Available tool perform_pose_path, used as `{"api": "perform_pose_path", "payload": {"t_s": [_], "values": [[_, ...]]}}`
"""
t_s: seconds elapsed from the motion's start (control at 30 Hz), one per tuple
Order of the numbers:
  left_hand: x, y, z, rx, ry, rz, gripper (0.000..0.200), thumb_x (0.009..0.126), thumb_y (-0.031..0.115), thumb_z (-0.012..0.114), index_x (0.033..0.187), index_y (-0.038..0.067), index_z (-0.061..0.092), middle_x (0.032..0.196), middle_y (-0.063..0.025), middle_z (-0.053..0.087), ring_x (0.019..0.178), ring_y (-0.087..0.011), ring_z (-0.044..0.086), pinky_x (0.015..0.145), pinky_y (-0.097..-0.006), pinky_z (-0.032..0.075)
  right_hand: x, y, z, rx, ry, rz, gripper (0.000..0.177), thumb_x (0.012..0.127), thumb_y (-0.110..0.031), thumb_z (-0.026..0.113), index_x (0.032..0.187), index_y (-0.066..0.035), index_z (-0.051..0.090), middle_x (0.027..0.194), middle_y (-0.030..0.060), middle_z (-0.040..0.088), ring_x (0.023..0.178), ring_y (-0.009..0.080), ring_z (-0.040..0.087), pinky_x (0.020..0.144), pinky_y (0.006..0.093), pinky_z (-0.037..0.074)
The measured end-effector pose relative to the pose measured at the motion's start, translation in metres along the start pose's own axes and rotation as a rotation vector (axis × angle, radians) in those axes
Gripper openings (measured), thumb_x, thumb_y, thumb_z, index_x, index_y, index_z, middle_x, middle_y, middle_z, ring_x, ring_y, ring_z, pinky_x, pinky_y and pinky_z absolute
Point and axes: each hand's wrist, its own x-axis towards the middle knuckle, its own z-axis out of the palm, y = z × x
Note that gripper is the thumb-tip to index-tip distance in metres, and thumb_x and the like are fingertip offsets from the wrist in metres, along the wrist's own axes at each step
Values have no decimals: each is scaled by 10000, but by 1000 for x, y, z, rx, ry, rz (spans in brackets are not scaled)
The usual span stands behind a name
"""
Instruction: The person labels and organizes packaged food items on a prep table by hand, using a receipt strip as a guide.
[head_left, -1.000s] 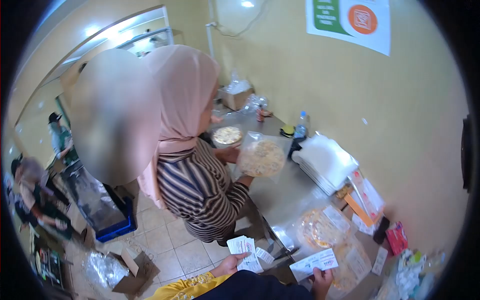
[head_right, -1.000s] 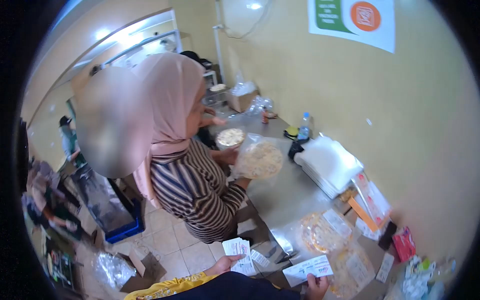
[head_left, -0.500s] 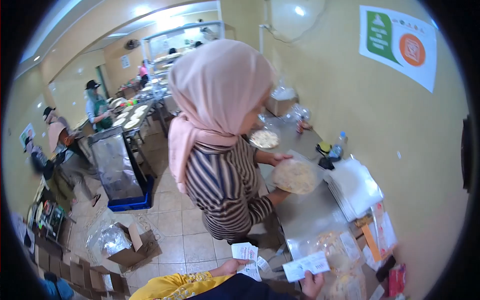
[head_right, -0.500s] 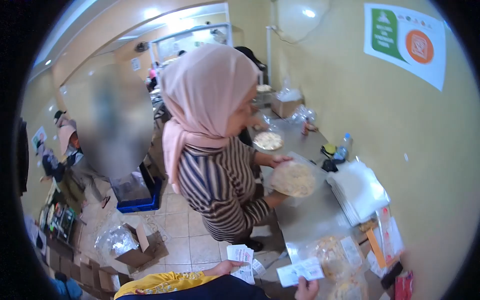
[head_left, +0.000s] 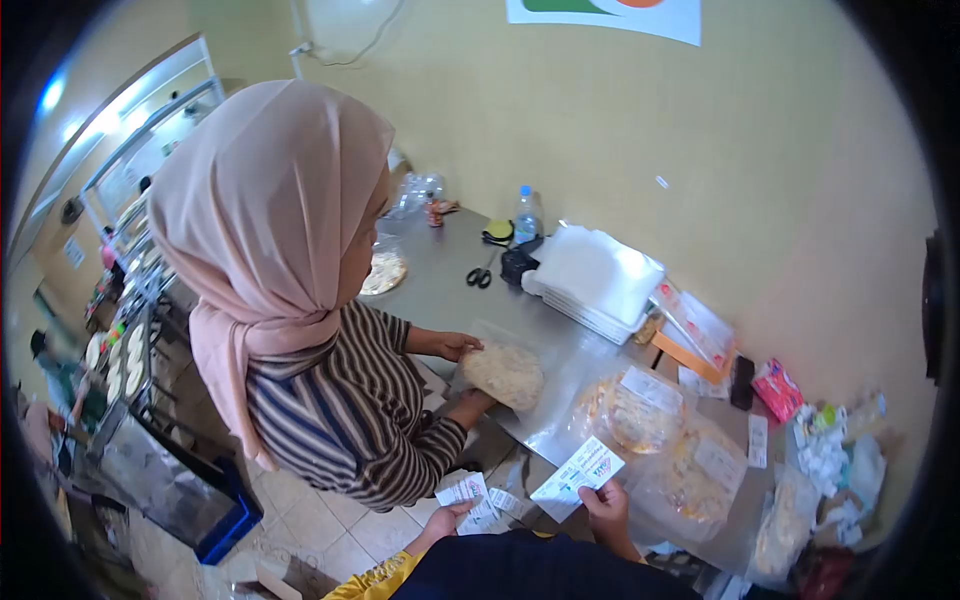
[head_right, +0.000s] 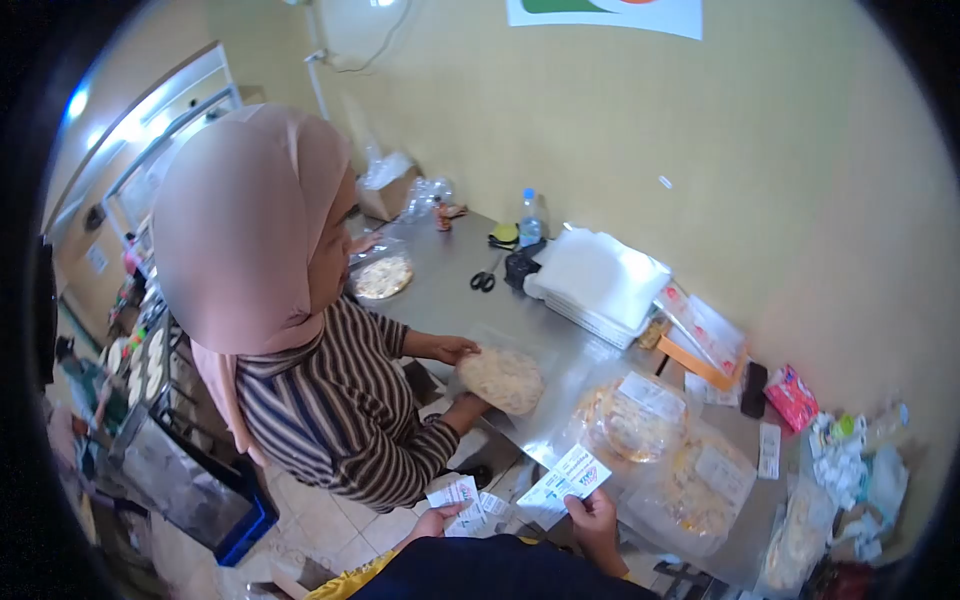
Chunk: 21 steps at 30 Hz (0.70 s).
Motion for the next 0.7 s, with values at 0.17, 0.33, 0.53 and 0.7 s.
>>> {"api": "perform_pose_path", "payload": {"t_s": [0.17,0.33,0.53,0.7], "values": [[-1,36,5,90,-6,-99,292,871,94,470,1144,8,525,1027,-148,616,939,-312,602,824,-442,486,3,5,34,-43,127,-46,241,817,-32,563,1048,33,543,931,58,620,794,100,579,712,237,455],[6,54,-5,120,-17,-166,295,871,98,466,1147,9,523,1033,-150,614,944,-315,600,833,-443,481,6,13,62,105,226,127,224,823,-57,576,1041,-18,542,948,81,623,816,165,617,658,306,523],[10,61,-8,159,-22,-204,299,872,102,460,1150,11,521,1040,-151,612,951,-317,596,844,-443,474,-6,43,61,233,209,244,218,822,-63,576,1031,-21,533,967,94,619,829,208,624,662,355,547],[9,55,-6,191,-3,-203,303,872,106,456,1153,13,519,1046,-152,611,956,-319,594,853,-444,468,-8,51,52,340,230,355,212,828,-51,550,1037,-31,523,963,96,614,829,230,620,676,380,541]]}}
